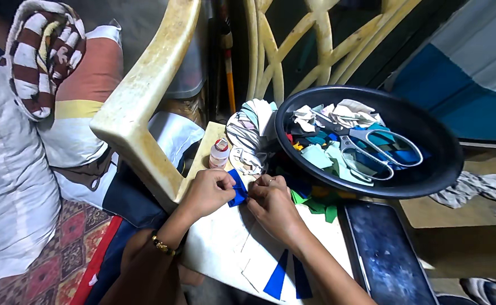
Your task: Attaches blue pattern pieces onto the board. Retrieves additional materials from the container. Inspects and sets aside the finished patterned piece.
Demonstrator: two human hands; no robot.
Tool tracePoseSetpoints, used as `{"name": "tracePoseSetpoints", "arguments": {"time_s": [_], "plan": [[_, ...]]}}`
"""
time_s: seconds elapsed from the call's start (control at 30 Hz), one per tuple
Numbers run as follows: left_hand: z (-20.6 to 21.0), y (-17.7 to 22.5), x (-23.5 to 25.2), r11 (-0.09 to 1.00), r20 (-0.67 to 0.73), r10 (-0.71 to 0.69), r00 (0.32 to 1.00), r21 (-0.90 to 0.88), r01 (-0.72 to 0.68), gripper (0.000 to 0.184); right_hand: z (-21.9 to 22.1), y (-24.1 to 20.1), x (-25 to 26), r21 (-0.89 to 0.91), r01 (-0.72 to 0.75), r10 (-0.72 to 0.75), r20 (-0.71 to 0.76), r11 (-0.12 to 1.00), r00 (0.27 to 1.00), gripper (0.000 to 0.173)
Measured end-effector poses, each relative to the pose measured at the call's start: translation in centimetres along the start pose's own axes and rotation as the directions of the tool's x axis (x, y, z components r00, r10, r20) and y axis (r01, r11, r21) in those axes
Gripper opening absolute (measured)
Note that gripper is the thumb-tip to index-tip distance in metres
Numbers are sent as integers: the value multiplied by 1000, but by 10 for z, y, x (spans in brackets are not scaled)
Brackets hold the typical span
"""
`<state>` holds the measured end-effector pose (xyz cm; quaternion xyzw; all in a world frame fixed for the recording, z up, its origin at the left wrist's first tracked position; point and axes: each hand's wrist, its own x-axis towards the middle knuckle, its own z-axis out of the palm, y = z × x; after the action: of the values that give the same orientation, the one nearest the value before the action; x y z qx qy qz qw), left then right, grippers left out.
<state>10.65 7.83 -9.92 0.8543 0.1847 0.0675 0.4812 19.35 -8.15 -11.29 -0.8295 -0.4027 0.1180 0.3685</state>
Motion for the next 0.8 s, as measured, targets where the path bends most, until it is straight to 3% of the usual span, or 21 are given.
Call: {"name": "tracePoseSetpoints", "arguments": {"time_s": [0.07,0.17,0.27,0.57,0.7,0.8], "plan": [[0,0,0,1000,6,-4,1000,0,4,6,4,2,-2,-61,74,-82,-133,995,988,11],[0,0,0,1000,11,13,1000,8,-13,7,11,6,-2,-79,291,-301,-327,953,896,16],[0,1,1,1000,23,23,999,20,-24,6,15,4,0,-42,479,-470,-289,877,834,22],[-4,-1,2,999,50,16,999,32,-18,9,30,16,2,-179,418,-443,-133,891,887,20],[-8,-5,-6,995,-175,23,984,-94,-40,10,29,13,2,-218,415,-446,-122,883,886,20],[-16,-4,-19,966,-375,30,926,-228,-123,9,27,11,3,-227,420,-451,-101,879,887,20]]}}
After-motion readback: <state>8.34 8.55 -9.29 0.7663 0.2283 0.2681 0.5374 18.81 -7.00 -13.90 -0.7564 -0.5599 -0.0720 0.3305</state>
